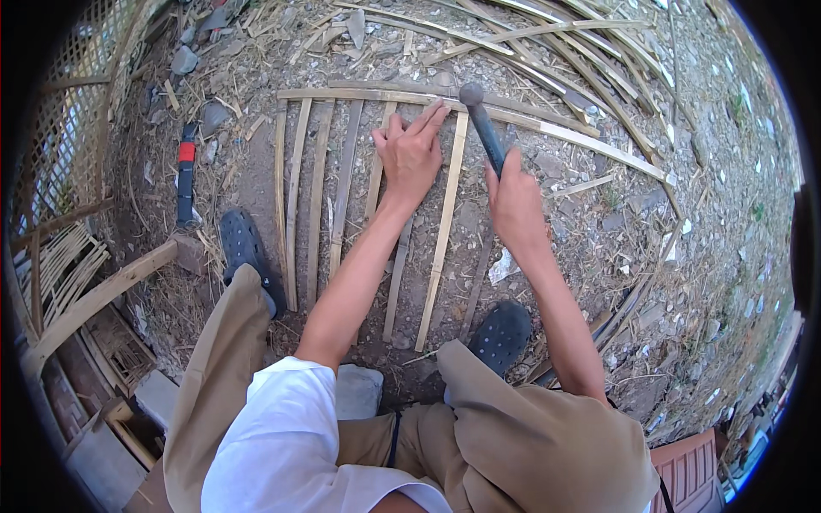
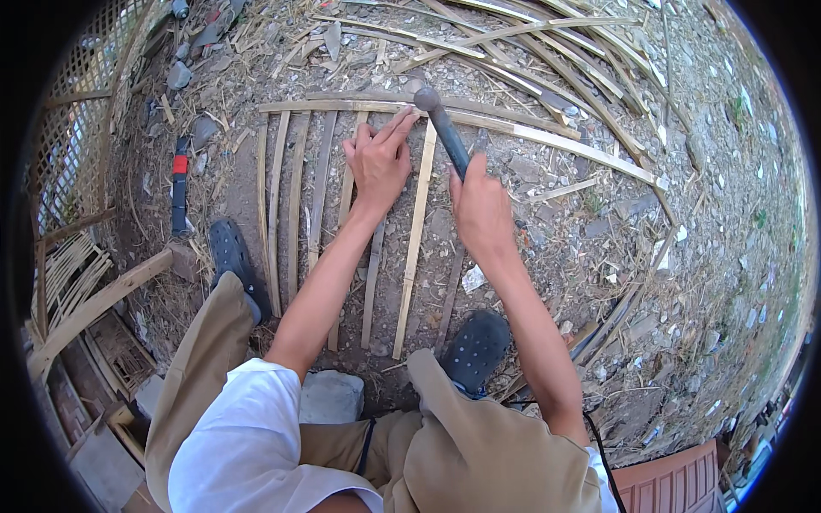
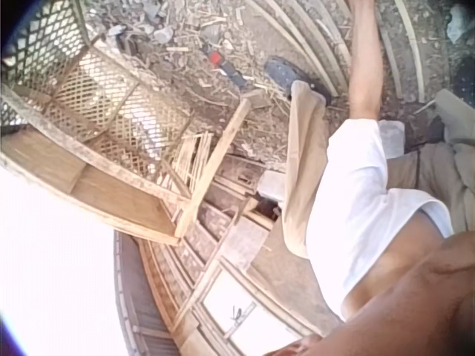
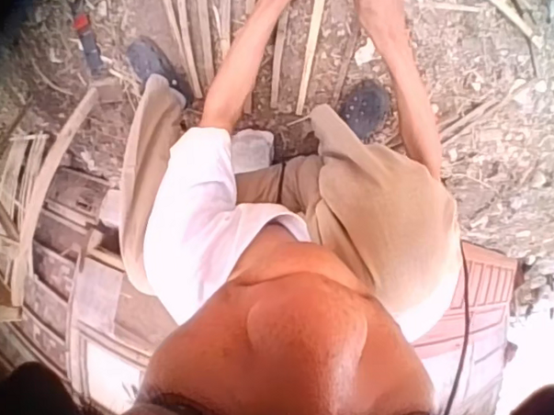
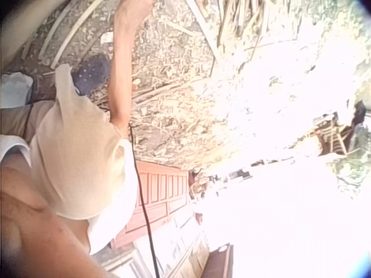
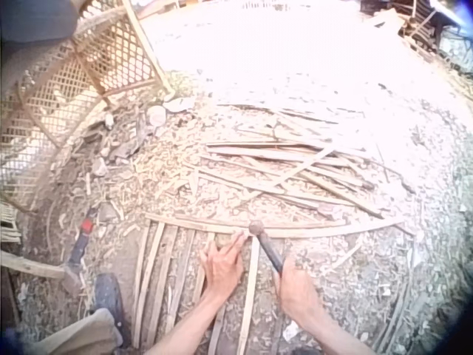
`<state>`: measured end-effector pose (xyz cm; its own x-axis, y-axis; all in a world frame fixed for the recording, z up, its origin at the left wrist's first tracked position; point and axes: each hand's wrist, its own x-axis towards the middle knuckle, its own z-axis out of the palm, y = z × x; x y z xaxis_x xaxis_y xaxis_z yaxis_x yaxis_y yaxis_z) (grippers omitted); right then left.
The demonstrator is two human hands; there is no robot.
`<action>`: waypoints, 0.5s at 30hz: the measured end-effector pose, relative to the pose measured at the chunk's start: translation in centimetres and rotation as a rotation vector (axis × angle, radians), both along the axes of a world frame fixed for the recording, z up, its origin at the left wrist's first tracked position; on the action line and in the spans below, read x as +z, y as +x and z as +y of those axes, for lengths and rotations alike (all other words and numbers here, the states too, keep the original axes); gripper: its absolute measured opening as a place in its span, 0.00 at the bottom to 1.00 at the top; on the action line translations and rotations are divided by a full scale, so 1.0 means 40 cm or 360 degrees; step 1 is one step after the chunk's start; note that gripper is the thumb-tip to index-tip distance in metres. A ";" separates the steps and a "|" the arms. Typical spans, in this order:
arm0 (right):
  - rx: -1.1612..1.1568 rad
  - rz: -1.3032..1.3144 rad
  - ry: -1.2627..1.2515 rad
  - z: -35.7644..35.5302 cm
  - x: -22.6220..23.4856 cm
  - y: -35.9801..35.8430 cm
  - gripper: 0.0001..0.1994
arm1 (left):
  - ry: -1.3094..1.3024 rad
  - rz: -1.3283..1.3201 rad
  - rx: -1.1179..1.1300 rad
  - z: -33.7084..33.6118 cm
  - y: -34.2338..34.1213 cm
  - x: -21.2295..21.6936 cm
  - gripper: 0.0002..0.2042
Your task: The person constructs a bamboo lattice by positioning a horizontal strip over several vertical slats and securing it using a hammer to drive small fasteners.
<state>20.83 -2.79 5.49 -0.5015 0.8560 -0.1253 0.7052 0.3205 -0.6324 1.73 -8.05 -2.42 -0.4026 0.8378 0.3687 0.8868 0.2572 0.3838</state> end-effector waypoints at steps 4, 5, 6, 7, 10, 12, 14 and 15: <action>0.0098 -0.0075 -0.0070 0.003 0.037 -0.010 0.15 | 0.0011 0.0015 0.0017 -0.005 -0.006 -0.006 0.27; 0.0108 -0.0035 -0.0088 -0.001 0.058 -0.021 0.15 | 0.0007 0.0012 0.0031 -0.006 -0.010 -0.007 0.27; 0.0079 0.0060 -0.0058 -0.009 0.055 -0.025 0.15 | 0.0008 0.0003 0.0037 -0.003 -0.010 -0.009 0.27; 0.0050 0.0156 -0.0027 -0.017 0.047 -0.028 0.15 | 0.0009 -0.0006 0.0044 -0.004 -0.008 -0.010 0.27; -0.0054 0.0008 -0.0063 -0.018 -0.027 -0.006 0.14 | 0.0007 -0.0017 0.0007 0.001 0.000 -0.006 0.27; -0.0095 -0.0052 -0.0153 -0.006 -0.043 0.005 0.14 | 0.0012 -0.0003 0.0011 0.007 0.000 -0.001 0.27; -0.0106 0.0043 -0.0281 -0.002 0.018 -0.003 0.13 | 0.0007 0.0003 0.0028 -0.003 -0.015 -0.008 0.27; -0.0118 0.0081 -0.0252 0.000 0.043 -0.008 0.13 | 0.0009 -0.0009 0.0032 0.000 -0.017 -0.010 0.27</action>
